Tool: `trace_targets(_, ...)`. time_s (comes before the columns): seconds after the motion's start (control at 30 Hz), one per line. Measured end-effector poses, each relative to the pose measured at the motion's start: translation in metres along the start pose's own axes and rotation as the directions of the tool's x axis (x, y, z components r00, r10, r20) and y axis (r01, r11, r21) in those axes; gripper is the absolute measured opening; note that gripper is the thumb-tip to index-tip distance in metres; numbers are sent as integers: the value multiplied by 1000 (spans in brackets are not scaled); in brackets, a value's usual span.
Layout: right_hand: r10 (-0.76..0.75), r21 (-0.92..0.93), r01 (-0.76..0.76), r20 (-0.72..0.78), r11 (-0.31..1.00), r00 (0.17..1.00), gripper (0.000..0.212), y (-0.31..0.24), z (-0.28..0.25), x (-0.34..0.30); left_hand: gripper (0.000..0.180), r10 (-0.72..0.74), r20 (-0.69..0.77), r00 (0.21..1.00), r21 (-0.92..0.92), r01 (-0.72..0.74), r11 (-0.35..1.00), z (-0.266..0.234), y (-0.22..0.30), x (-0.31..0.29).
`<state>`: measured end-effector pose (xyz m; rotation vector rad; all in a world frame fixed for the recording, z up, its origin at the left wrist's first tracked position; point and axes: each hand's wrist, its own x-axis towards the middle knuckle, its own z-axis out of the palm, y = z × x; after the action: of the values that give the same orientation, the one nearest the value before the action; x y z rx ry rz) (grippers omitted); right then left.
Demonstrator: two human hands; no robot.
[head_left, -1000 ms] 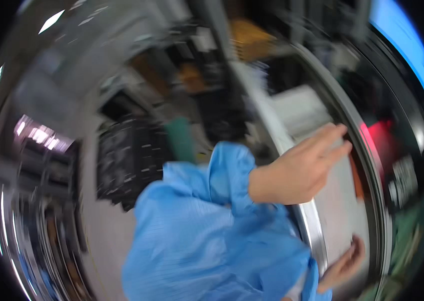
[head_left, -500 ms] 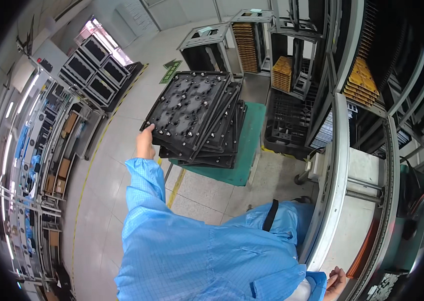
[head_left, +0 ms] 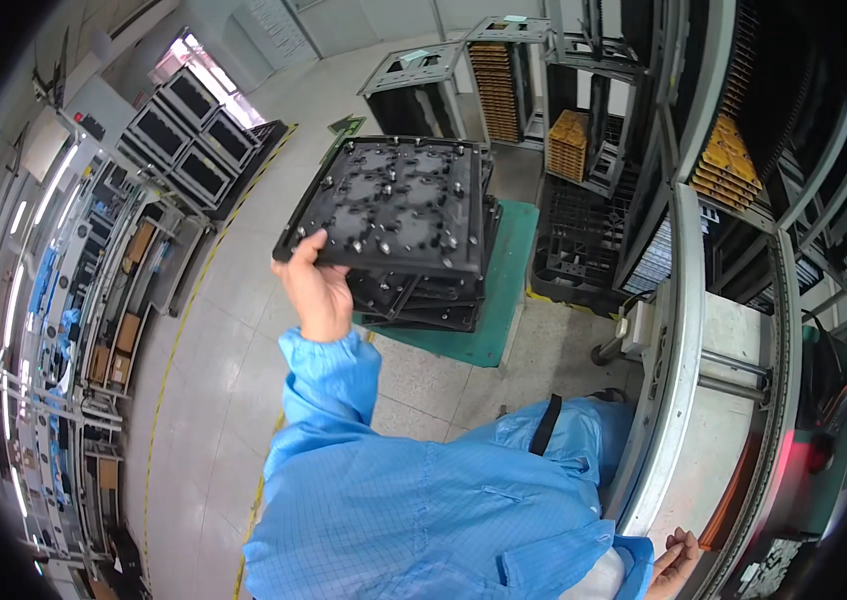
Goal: Assembling electronic components onto circuit boards on a manufacturing production line.
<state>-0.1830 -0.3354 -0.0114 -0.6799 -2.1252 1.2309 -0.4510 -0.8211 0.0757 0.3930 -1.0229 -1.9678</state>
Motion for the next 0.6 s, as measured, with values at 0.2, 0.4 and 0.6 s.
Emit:
trace_targets(0.2, -7, 12, 8, -121, 1000, 993, 28, -49, -5, -39, 54, -199, 289, 937, -109, 239, 965, 24, 22, -33)
trace_targets(0.4, -95, -70, 81, -240, 994, 966, 29, -249, 43, -122, 60, -526, 596, 606, -62, 689, 722, 46, 57, 17)
trace_targets(0.6, -189, -130, 160, -252, 978, 949, 42, -312, 133, -124, 63, -461, 879, 123, 159, 835, 527, 101, -10, 59)
